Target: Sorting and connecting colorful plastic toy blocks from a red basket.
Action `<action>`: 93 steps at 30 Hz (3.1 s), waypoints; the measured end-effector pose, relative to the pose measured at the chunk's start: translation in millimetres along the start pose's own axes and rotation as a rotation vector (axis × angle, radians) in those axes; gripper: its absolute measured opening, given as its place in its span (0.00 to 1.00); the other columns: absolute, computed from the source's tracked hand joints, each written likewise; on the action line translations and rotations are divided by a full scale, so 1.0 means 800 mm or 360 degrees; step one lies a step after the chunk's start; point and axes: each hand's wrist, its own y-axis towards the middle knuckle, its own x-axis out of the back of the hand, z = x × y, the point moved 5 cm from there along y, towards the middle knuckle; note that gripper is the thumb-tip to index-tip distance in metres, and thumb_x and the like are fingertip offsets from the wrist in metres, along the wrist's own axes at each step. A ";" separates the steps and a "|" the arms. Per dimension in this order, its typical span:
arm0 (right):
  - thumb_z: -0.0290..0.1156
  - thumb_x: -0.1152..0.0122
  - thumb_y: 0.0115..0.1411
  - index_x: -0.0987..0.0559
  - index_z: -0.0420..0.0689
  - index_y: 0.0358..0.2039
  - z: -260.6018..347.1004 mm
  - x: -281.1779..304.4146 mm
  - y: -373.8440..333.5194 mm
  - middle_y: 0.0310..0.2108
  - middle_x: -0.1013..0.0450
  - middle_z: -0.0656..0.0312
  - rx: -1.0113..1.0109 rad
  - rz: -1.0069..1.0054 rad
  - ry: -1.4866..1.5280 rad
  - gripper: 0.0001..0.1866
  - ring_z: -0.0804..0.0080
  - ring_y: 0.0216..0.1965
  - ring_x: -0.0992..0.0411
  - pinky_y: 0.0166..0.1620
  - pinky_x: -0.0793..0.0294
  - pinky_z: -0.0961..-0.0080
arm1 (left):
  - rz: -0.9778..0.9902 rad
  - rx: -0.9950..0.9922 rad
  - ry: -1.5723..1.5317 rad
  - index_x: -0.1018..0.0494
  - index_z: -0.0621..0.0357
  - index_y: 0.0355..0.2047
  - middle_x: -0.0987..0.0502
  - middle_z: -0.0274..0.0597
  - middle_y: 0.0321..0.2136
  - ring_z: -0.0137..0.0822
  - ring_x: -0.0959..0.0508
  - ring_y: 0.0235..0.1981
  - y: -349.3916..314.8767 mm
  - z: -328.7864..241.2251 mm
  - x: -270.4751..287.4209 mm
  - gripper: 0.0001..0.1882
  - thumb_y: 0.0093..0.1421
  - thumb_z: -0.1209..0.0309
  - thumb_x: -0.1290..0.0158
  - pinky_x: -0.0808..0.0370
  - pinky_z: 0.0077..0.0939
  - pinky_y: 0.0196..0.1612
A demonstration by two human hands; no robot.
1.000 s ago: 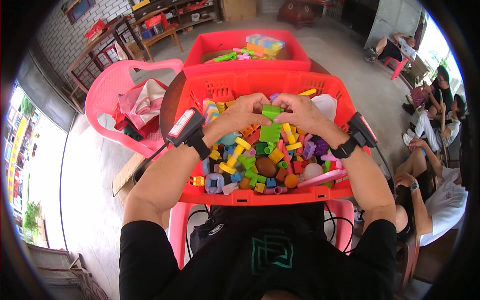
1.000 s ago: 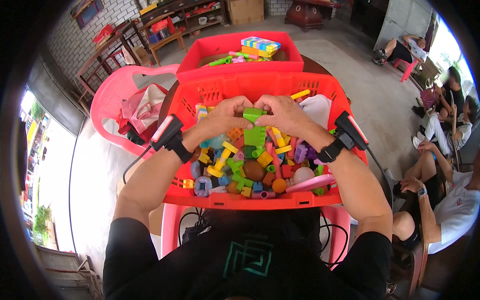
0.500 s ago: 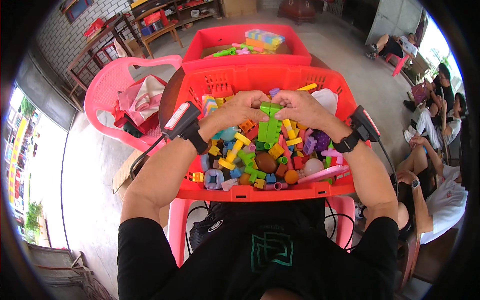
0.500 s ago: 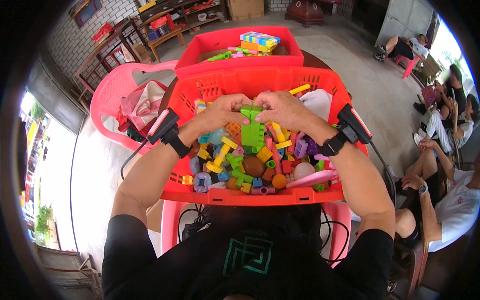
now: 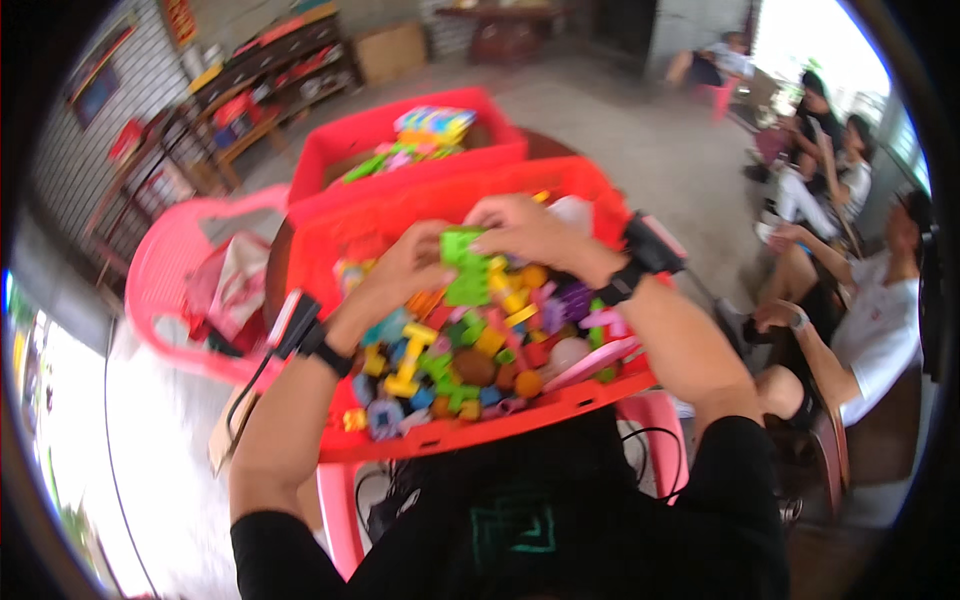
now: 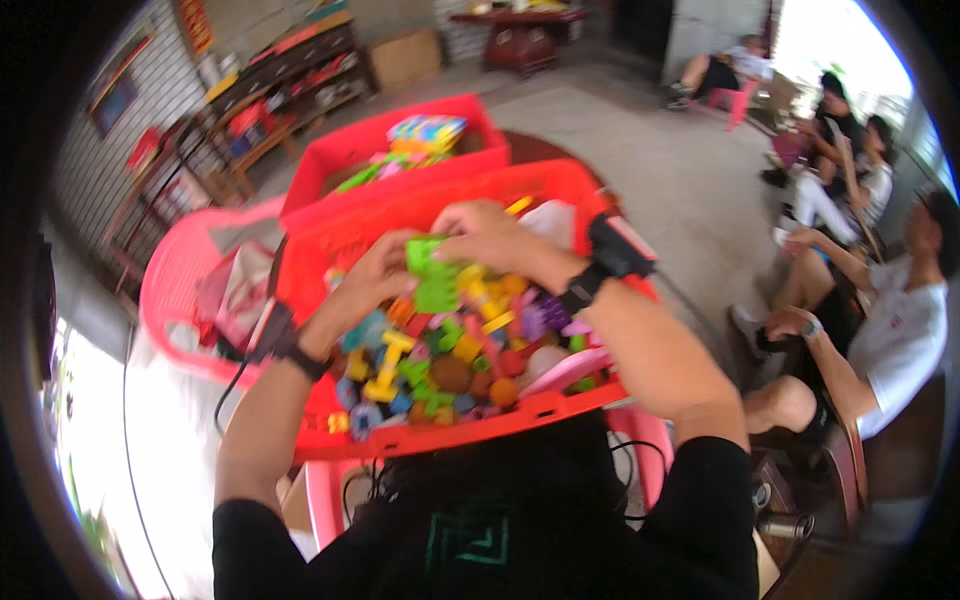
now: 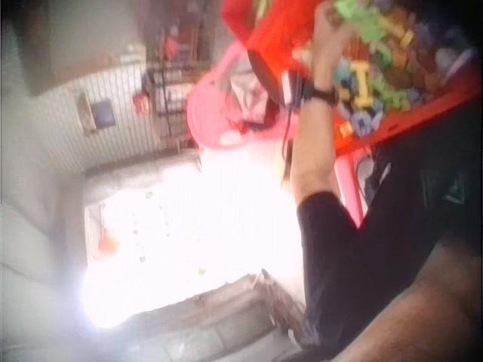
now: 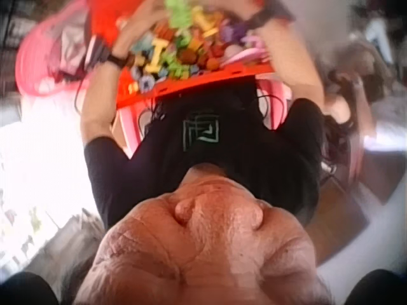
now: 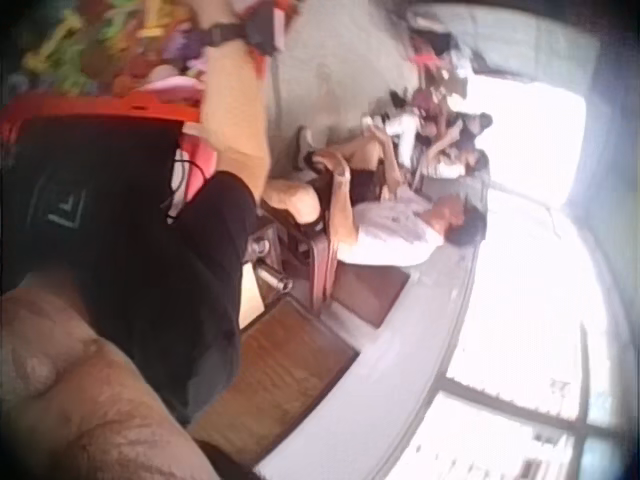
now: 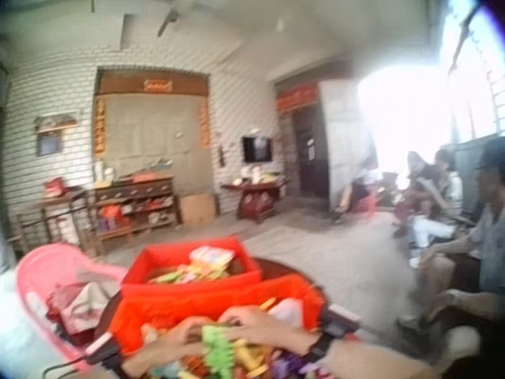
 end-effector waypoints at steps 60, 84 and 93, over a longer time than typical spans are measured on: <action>0.25 0.40 0.51 0.31 0.39 0.45 0.001 -0.031 -0.015 0.36 0.30 0.62 -0.0136 0.0030 0.0340 0.20 0.78 0.36 0.29 0.38 0.26 0.80 | -0.0022 0.0084 0.0219 0.30 0.64 0.41 0.25 0.36 0.33 0.26 0.27 0.34 -0.005 -0.034 -0.004 0.18 0.53 0.69 0.43 0.29 0.23 0.36; 0.41 0.38 0.50 0.37 0.39 0.53 0.060 0.009 -0.002 0.46 0.32 0.48 0.0082 -0.0356 -0.0482 0.33 0.64 0.44 0.29 0.47 0.31 0.71 | -0.0535 -0.0085 0.0285 0.29 0.61 0.42 0.25 0.35 0.34 0.26 0.25 0.35 -0.007 -0.063 0.046 0.17 0.53 0.68 0.43 0.28 0.21 0.36; 0.36 0.39 0.52 0.35 0.44 0.51 0.103 0.038 -0.023 0.44 0.33 0.53 0.0031 -0.0243 -0.0304 0.27 0.68 0.41 0.29 0.45 0.31 0.72 | -0.0952 -0.0238 0.1505 0.30 0.62 0.42 0.25 0.40 0.36 0.33 0.23 0.36 0.014 -0.120 0.160 0.18 0.49 0.73 0.44 0.28 0.27 0.41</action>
